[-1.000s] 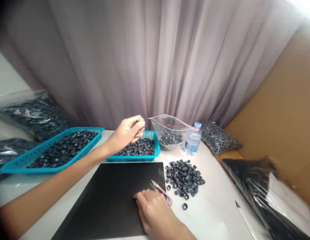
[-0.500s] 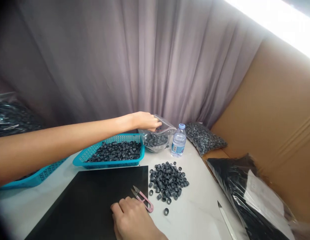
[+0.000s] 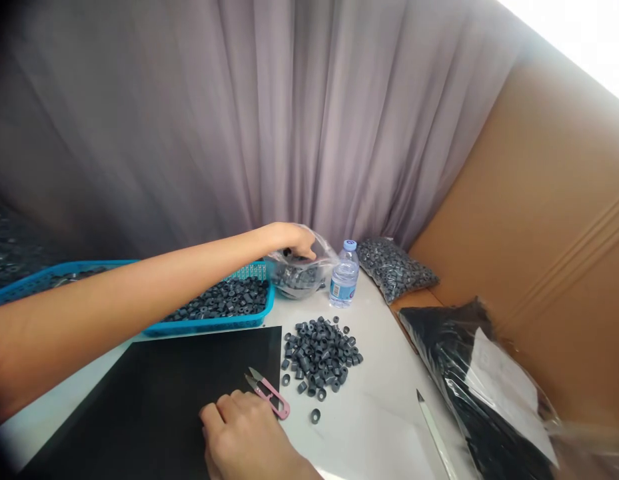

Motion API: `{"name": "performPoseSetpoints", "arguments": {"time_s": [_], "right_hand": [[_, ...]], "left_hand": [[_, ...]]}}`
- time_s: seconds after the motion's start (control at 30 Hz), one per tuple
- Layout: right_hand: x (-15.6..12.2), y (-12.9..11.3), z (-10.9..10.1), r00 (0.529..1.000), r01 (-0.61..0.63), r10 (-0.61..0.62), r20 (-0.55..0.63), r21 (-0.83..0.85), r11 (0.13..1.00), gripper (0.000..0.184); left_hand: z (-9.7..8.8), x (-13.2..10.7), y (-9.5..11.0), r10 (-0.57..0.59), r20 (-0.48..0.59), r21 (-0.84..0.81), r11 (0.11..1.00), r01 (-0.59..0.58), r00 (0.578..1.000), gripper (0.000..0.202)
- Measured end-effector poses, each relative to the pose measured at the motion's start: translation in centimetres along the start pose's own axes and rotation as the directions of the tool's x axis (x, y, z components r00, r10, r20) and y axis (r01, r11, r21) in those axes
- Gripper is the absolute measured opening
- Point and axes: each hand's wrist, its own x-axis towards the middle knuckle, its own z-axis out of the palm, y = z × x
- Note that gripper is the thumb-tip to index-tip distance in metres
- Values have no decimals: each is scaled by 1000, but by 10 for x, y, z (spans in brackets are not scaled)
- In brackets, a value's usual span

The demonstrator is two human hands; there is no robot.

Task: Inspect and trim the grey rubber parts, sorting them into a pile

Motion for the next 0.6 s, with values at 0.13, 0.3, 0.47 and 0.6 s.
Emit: {"name": "performPoseSetpoints", "arguments": {"time_s": [0.13, 0.3, 0.47, 0.6], "right_hand": [[0, 0, -1, 1000, 2, -2, 9, -14, 1000, 19], [-2, 0, -1, 1000, -10, 10, 11, -9, 1000, 18], [-4, 1, -1, 999, -32, 31, 12, 30, 999, 19], [-5, 1, -1, 999, -41, 40, 11, 53, 998, 21]], "left_hand": [[8, 2, -7, 44, -8, 155, 987, -42, 999, 37], [12, -5, -15, 103, 59, 182, 977, -112, 993, 36], [0, -12, -29, 97, 30, 114, 988, -100, 995, 53], [-8, -19, -38, 65, 4, 72, 995, -66, 998, 70]]}}
